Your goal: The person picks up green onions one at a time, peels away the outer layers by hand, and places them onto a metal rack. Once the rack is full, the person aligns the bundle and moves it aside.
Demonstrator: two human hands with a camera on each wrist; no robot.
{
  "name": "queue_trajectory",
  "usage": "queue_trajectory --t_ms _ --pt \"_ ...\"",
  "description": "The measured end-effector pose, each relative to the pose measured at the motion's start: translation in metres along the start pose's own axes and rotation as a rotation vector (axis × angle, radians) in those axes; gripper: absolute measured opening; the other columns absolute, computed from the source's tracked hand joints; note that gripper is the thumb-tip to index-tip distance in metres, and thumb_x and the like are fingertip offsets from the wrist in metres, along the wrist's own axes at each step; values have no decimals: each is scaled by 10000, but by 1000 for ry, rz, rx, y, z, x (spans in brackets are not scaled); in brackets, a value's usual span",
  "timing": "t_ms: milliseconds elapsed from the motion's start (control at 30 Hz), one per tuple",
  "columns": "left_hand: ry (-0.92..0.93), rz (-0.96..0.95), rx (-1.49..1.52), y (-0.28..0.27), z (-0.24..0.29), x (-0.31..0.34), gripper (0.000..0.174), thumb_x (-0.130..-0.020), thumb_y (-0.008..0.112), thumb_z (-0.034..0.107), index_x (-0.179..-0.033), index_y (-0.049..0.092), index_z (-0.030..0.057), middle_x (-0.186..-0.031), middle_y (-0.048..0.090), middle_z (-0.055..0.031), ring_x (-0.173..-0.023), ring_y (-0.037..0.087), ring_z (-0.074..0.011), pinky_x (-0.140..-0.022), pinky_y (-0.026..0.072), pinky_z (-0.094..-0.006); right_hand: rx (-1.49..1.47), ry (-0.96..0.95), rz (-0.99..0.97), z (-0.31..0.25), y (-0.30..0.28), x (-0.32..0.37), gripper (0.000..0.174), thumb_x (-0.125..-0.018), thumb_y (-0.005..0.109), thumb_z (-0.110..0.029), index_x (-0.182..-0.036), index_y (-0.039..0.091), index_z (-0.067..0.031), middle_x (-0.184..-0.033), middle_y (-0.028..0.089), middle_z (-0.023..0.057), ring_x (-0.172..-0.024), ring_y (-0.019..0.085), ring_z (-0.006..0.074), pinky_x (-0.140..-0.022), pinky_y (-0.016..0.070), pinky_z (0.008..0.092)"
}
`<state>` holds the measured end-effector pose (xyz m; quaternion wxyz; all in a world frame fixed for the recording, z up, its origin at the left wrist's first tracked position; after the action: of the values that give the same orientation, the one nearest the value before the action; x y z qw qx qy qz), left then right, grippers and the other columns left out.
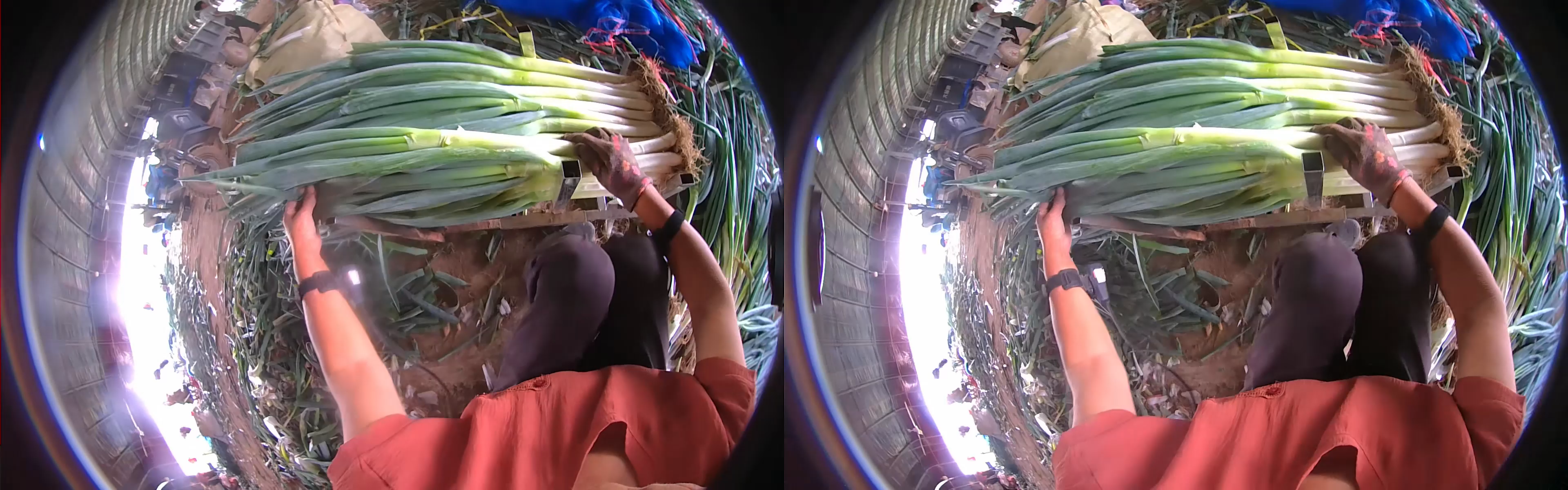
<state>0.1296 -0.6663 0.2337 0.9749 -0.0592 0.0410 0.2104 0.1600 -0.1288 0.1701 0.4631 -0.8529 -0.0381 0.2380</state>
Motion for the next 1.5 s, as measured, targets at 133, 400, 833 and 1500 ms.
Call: queue_trajectory --t_ms 133,400,833,1500 --pt "930 -187 -944 -54 -76 -30 404 -750 682 142 -1121 605 1 -1048 635 -114 -961 581 -245 -867 413 -339 -369 127 -92 31 37 -4 233 -903 494 -232 -1078 628 -156 -842 618 132 -728 582 293 -652 473 404" --pt "466 21 -359 10 -36 -35 350 -883 592 265 -979 651 -66 -896 681 -140 -748 636 -257 -717 511 -389 5 9 20 17 -4 18 201 -859 530 -269 -979 634 -144 -821 599 132 -786 586 308 -660 469 425" --pt "224 488 -1414 -46 -128 -111 450 -837 575 428 -952 603 -7 -792 659 -191 -636 628 -360 -541 476 -461 51 -62 42 18 15 2 239 -896 507 -239 -1070 621 -121 -867 605 160 -790 581 334 -691 462 426" --pt "1034 -80 -928 184 76 183 213 -923 538 114 -1033 548 -69 -937 631 -171 -782 622 -273 -731 501 -333 25 -68 277 17 7 19 223 -871 504 -341 -893 634 -161 -688 558 90 -649 574 289 -587 461 419"
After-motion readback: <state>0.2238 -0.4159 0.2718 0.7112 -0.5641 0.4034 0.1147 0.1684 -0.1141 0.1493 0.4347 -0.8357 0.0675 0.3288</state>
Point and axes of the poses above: each hand's wrist, its own x-axis away from the middle knuckle, its own y-axis out of the palm, z = x × y, the point moved 1 cm from there along -x, towards the middle knuckle
